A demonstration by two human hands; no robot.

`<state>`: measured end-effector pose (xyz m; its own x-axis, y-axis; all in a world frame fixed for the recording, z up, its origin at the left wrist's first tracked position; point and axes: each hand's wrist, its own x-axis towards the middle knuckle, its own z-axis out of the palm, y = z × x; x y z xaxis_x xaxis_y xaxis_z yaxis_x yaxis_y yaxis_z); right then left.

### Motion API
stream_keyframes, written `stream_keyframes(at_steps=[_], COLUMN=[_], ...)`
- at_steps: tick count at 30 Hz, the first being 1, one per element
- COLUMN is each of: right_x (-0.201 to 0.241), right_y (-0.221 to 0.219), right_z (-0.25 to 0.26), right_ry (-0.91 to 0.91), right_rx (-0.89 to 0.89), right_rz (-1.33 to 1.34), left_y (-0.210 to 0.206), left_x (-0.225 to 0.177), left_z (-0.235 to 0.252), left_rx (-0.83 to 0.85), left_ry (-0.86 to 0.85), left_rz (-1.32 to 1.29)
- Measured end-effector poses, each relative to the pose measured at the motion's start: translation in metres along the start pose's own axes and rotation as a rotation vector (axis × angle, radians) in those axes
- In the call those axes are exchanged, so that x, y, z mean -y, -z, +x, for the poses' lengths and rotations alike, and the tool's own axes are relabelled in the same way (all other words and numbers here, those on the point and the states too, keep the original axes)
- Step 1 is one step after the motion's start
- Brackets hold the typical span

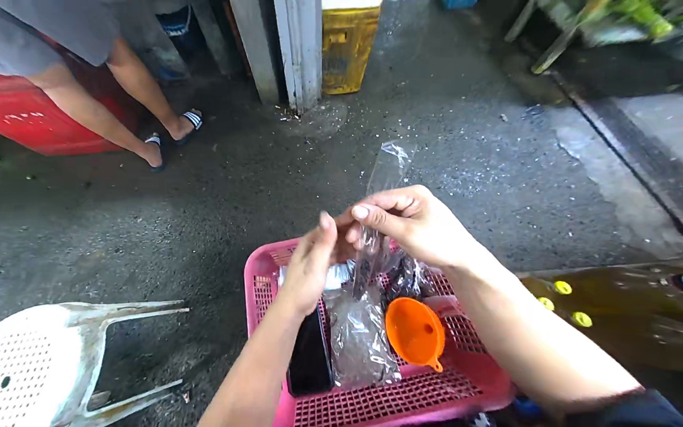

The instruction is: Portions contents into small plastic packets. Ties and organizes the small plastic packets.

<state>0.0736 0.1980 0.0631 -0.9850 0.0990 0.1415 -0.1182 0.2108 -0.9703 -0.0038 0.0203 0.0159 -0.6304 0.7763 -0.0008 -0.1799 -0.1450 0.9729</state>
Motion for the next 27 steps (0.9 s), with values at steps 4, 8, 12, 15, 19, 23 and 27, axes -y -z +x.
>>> stream_keyframes(at_steps=[4,8,12,15,19,23,27], right_x=[-0.010,-0.018,-0.030,-0.032,-0.035,-0.039,-0.043], right_y=[0.000,-0.002,-0.004,-0.004,-0.004,-0.003,-0.003], right_z=[0.016,0.014,0.009,0.007,0.005,0.003,0.002], right_ry=[-0.039,-0.067,-0.058,-0.047,0.025,0.103,0.125], right_rx=[-0.123,-0.172,-0.203,-0.189,-0.174,-0.126,-0.100], right_rz=[-0.047,-0.038,-0.087,-0.124,-0.179,-0.185,-0.200], left_y=[-0.003,0.000,0.001,0.001,0.001,0.002,0.002], left_x=[0.009,0.014,0.025,0.031,0.038,0.041,0.043], left_z=[-0.005,-0.006,-0.006,-0.006,-0.007,-0.007,-0.005], left_rx=[0.085,0.110,0.118,0.119,0.134,0.168,0.166], left_ry=[0.059,0.076,0.094,0.109,0.087,-0.009,-0.074], left_rz=[-0.071,-0.102,-0.153,-0.171,-0.172,-0.093,0.057])
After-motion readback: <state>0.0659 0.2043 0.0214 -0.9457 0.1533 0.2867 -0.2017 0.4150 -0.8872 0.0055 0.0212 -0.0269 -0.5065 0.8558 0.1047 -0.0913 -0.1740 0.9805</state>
